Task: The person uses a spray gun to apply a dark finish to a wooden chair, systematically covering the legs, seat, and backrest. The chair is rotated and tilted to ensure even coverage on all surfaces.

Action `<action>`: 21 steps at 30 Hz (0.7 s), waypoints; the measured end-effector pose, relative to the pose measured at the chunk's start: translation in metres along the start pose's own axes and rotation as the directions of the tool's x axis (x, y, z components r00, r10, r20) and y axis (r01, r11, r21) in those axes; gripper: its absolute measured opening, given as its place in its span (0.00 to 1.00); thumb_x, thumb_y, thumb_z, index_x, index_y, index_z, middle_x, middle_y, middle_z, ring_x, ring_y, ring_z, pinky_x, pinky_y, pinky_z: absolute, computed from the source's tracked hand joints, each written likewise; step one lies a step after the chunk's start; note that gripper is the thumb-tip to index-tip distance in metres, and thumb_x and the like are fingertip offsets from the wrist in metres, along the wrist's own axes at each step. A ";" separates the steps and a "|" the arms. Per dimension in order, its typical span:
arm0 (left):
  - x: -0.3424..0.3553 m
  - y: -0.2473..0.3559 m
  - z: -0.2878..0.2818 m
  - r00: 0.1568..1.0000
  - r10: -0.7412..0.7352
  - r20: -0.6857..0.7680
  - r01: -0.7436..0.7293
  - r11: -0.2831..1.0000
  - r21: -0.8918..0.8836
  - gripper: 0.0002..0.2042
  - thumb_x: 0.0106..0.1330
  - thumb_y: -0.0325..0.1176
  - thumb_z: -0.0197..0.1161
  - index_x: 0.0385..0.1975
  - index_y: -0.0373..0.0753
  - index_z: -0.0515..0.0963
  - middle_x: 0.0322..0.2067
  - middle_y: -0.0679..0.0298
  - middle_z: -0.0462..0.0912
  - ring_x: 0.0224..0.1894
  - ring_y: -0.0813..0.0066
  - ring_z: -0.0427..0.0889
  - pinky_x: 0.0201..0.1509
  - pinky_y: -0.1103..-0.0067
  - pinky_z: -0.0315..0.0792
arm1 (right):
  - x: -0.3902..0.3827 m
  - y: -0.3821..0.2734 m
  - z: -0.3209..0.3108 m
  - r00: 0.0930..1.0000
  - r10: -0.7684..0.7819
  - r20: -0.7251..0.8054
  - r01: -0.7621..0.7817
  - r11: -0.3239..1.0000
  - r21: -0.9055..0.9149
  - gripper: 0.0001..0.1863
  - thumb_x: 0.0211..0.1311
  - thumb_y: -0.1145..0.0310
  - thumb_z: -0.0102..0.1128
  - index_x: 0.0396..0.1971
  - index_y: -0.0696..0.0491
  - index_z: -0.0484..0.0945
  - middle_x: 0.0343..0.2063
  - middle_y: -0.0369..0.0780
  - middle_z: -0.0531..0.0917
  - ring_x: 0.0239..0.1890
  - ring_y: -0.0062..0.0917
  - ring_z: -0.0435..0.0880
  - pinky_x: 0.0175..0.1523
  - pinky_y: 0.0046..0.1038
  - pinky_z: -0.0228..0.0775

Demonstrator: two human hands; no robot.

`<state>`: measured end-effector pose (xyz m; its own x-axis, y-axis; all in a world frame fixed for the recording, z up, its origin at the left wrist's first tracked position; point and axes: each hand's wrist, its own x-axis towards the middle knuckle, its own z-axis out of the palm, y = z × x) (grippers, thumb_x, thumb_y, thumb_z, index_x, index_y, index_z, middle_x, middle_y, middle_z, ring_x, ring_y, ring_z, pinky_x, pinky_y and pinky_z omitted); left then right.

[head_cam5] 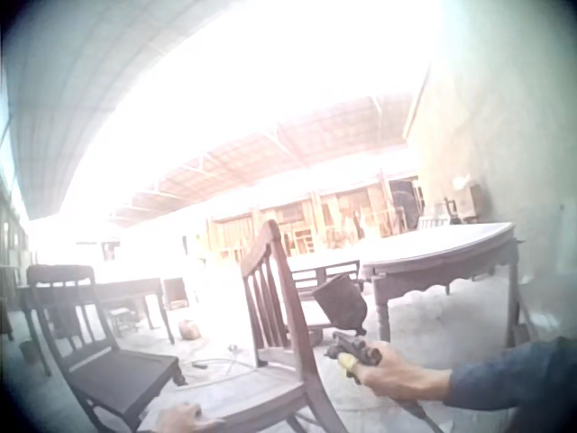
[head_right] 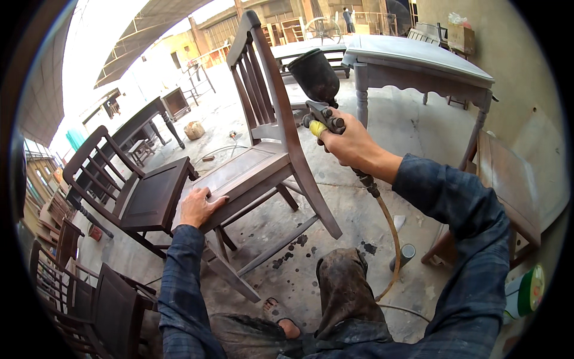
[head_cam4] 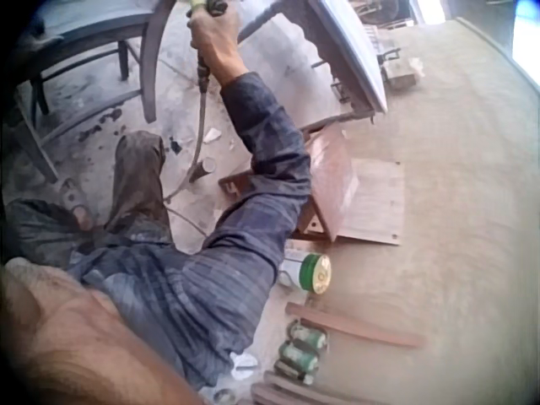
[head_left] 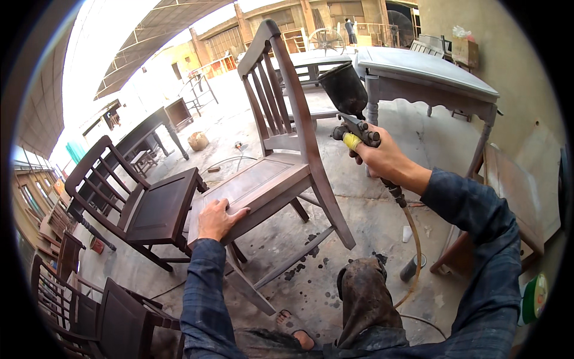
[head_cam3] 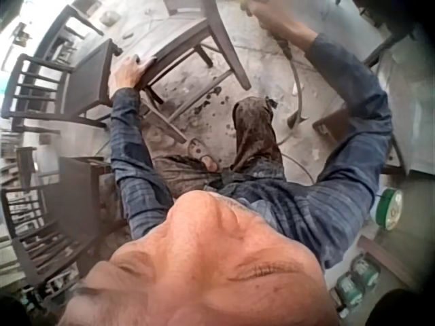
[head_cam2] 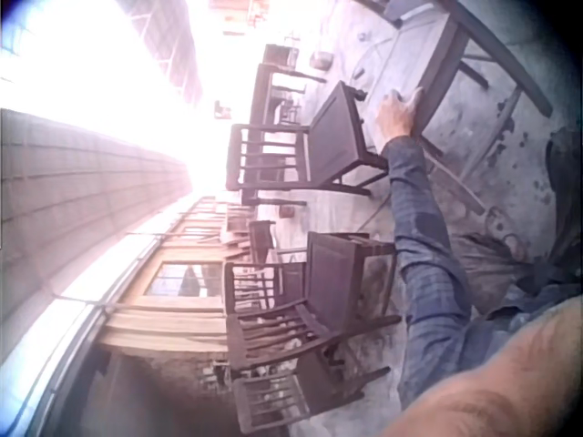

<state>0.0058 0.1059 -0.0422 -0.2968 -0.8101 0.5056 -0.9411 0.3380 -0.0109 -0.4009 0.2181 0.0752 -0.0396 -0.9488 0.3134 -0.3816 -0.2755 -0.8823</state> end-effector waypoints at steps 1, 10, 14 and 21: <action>0.000 0.001 0.000 1.000 -0.002 0.002 0.002 1.000 0.004 0.37 0.56 0.72 0.61 0.33 0.34 0.83 0.32 0.53 0.82 0.37 0.53 0.84 0.43 0.64 0.77 | 0.002 0.003 0.005 0.998 -0.041 -0.043 0.042 0.999 0.014 0.10 0.69 0.68 0.54 0.46 0.56 0.74 0.21 0.32 0.74 0.15 0.12 0.67 0.18 0.21 0.60; 0.002 -0.001 -0.001 0.998 -0.037 0.042 0.037 0.999 0.013 0.38 0.56 0.73 0.60 0.36 0.35 0.84 0.35 0.51 0.83 0.40 0.53 0.85 0.45 0.64 0.78 | -0.039 0.012 0.026 0.988 0.141 0.061 -0.140 0.990 -0.023 0.13 0.69 0.64 0.59 0.46 0.56 0.75 0.20 0.32 0.74 0.16 0.15 0.69 0.19 0.26 0.61; 0.002 0.005 0.000 0.997 -0.049 0.066 0.050 0.999 -0.008 0.38 0.56 0.73 0.60 0.37 0.35 0.84 0.35 0.50 0.83 0.40 0.52 0.85 0.45 0.64 0.78 | -0.028 0.006 0.023 0.996 0.075 0.038 -0.074 0.996 -0.043 0.11 0.68 0.69 0.57 0.47 0.56 0.75 0.21 0.32 0.73 0.17 0.13 0.68 0.18 0.24 0.60; -0.004 0.000 -0.003 0.999 -0.033 0.035 0.032 0.999 0.015 0.38 0.56 0.73 0.60 0.36 0.35 0.85 0.35 0.51 0.83 0.39 0.52 0.85 0.45 0.63 0.78 | 0.025 -0.042 0.013 0.998 -0.038 -0.044 0.036 0.998 -0.048 0.13 0.72 0.66 0.54 0.51 0.55 0.74 0.21 0.31 0.71 0.14 0.13 0.66 0.15 0.20 0.61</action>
<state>0.0072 0.1105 -0.0419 -0.2712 -0.8372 0.4749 -0.9525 0.3045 -0.0072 -0.3740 0.2036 0.1154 -0.0661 -0.9299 0.3617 -0.4266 -0.3014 -0.8528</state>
